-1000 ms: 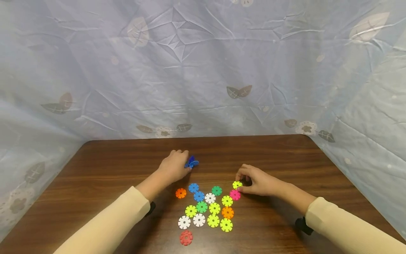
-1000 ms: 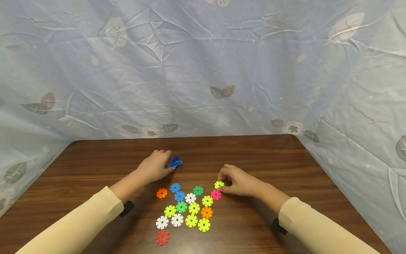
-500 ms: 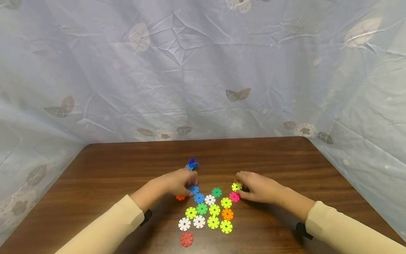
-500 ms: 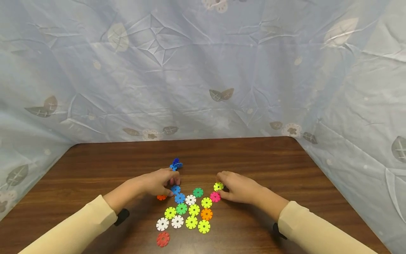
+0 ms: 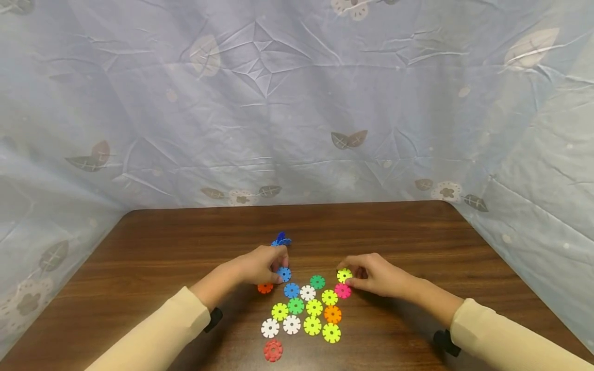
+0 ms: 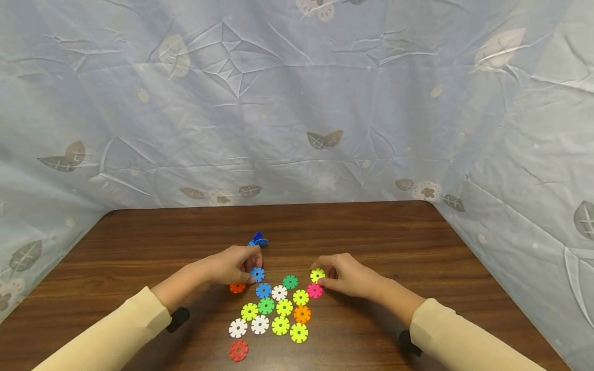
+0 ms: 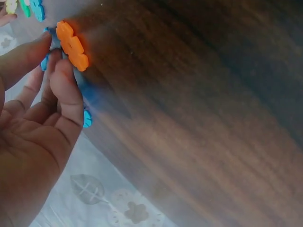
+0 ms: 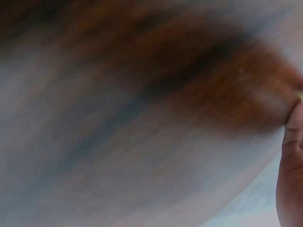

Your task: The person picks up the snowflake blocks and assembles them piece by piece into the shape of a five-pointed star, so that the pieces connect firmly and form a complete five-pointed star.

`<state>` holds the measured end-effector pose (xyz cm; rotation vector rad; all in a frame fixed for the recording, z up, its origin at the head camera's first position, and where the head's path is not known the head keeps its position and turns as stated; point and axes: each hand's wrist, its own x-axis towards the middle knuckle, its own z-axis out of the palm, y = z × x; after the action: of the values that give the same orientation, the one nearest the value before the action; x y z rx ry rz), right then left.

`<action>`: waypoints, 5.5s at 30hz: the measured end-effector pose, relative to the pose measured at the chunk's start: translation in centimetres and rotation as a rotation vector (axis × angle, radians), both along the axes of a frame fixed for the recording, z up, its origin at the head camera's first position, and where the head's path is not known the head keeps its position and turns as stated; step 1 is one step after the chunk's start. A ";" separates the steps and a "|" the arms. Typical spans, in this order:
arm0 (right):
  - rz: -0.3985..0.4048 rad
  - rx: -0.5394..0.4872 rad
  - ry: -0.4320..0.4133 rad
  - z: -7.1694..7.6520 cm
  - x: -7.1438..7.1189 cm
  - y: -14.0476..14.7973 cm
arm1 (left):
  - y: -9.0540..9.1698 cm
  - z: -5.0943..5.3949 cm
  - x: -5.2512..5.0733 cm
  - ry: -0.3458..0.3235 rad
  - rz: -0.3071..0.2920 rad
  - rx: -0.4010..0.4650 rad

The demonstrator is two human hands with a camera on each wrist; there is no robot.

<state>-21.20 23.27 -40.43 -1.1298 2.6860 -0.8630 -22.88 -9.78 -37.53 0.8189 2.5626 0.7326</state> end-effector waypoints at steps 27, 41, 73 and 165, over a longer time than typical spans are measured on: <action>-0.101 -0.579 -0.593 2.9 1.6 -2.9 | 2.6 0.3 2.8 0.011 0.045 0.591; -0.141 -0.670 -0.703 4.1 2.7 -4.4 | 3.4 0.7 4.0 0.176 0.078 0.630; -0.013 -0.093 -0.201 2.0 1.4 -0.5 | 2.5 1.3 4.2 -0.060 0.231 0.806; 0.067 -0.123 -0.199 1.3 4.8 -3.0 | 6.7 1.6 -0.6 0.392 0.243 -0.043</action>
<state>-16.44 20.23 -39.11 -1.0868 2.4512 -1.0807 -23.48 -3.10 -35.93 0.7022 3.0586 0.6328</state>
